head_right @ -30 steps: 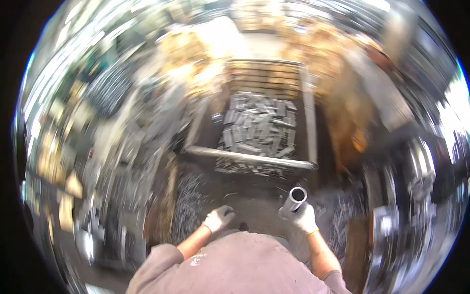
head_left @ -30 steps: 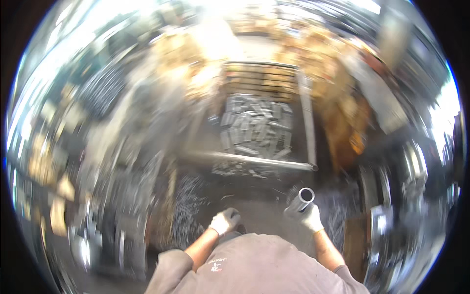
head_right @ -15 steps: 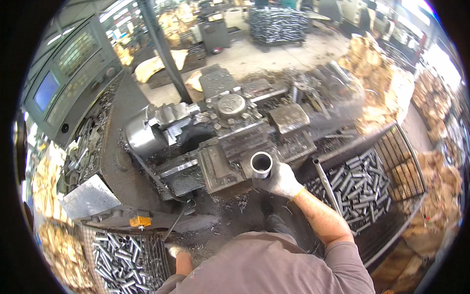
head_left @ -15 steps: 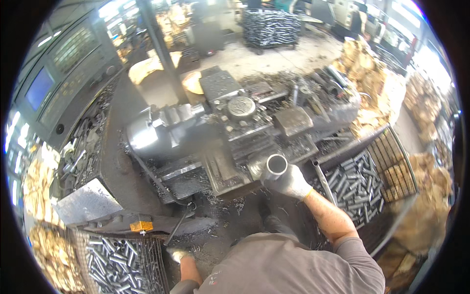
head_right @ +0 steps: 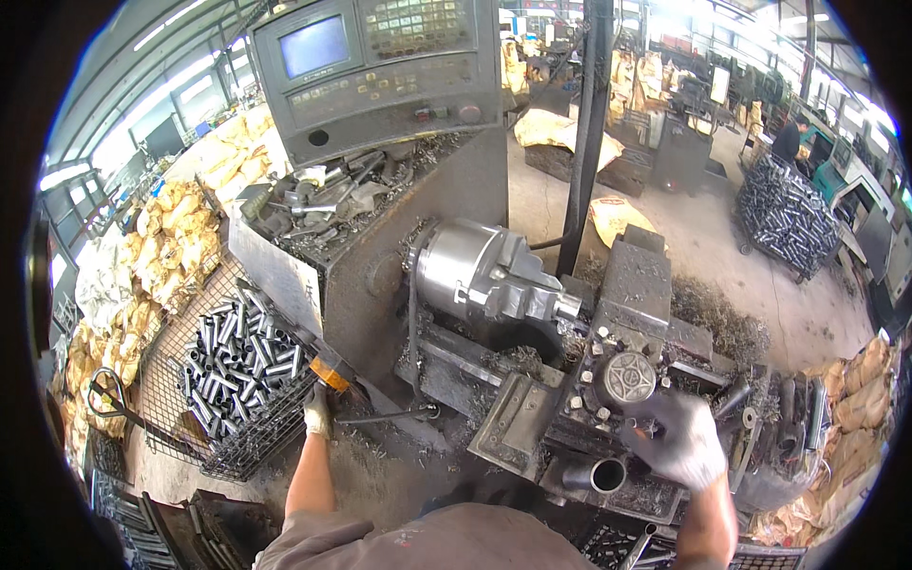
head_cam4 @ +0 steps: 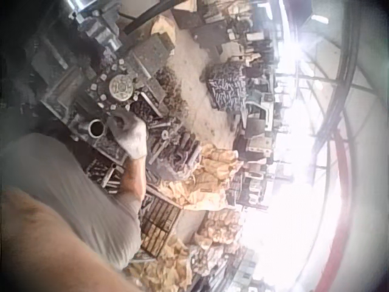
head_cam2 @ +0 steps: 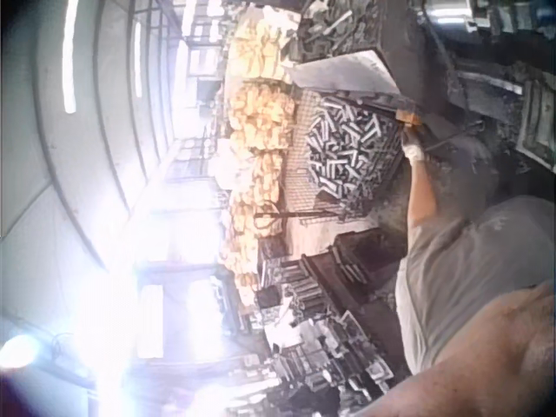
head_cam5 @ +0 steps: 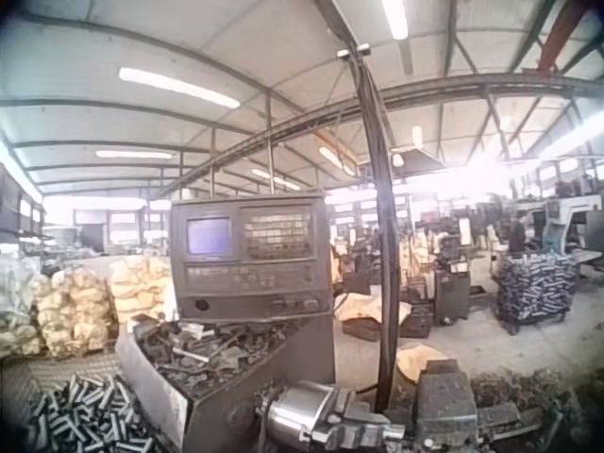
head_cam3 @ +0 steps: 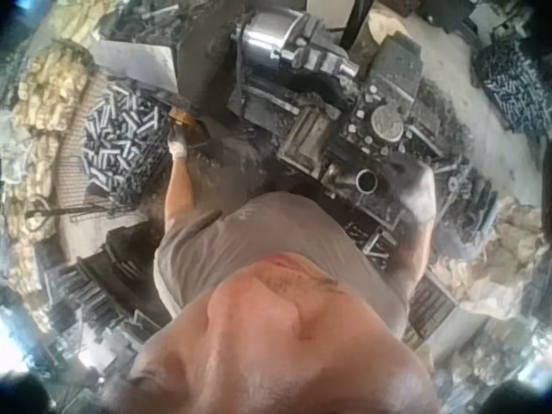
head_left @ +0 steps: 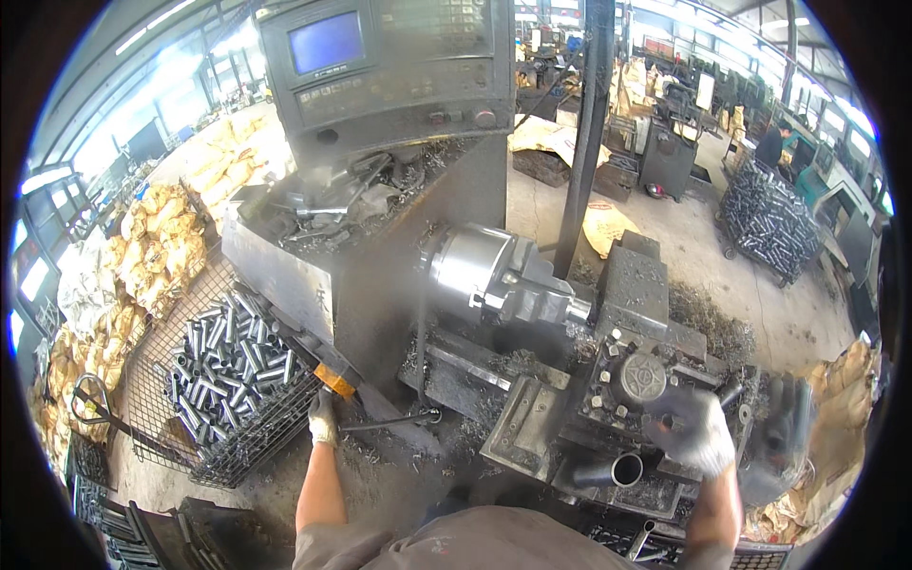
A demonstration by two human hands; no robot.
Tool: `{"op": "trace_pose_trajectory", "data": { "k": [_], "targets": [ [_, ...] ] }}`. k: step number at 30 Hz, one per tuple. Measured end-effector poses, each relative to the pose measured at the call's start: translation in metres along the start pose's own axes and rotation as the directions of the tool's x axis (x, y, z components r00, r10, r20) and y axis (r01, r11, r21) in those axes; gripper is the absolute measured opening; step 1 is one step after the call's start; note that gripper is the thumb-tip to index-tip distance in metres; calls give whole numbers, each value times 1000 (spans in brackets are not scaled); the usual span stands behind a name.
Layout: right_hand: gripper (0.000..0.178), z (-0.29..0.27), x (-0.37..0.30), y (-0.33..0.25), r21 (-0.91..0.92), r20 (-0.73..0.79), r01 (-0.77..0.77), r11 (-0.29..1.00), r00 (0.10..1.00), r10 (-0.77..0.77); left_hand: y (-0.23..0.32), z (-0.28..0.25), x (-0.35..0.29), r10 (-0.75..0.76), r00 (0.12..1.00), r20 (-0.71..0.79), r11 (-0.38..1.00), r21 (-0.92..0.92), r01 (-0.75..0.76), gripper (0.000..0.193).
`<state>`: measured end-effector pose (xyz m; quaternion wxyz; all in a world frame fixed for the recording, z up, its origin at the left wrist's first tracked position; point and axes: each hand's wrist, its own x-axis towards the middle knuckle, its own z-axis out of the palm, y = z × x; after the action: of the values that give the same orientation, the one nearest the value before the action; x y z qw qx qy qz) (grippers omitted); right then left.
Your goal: The person repeatedly loads cylindrical metal blanks into a lathe chuck, operates the machine controls, and removes the finished parts. They place the processed metal pieces into a wire basket nearby.
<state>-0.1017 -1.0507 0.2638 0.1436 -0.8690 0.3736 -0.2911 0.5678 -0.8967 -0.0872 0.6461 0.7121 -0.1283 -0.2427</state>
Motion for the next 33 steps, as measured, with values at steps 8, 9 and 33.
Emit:
{"op": "trace_pose_trajectory", "data": {
  "k": [8, 9, 33],
  "targets": [
    [62, 110, 228, 82, -514, 843, -70, 855, 143, 519, 125, 238, -171, 643, 641, 420, 492, 415, -766, 75],
    [63, 130, 227, 108, -450, 879, -11, 893, 170, 445, 151, 268, -162, 713, 493, 498, 335, 376, -864, 85],
    [42, 88, 222, 115, 56, 712, -224, 973, 692, 118, 291, 386, -76, 736, -54, 674, -183, 121, -976, 82]
  ]
}}
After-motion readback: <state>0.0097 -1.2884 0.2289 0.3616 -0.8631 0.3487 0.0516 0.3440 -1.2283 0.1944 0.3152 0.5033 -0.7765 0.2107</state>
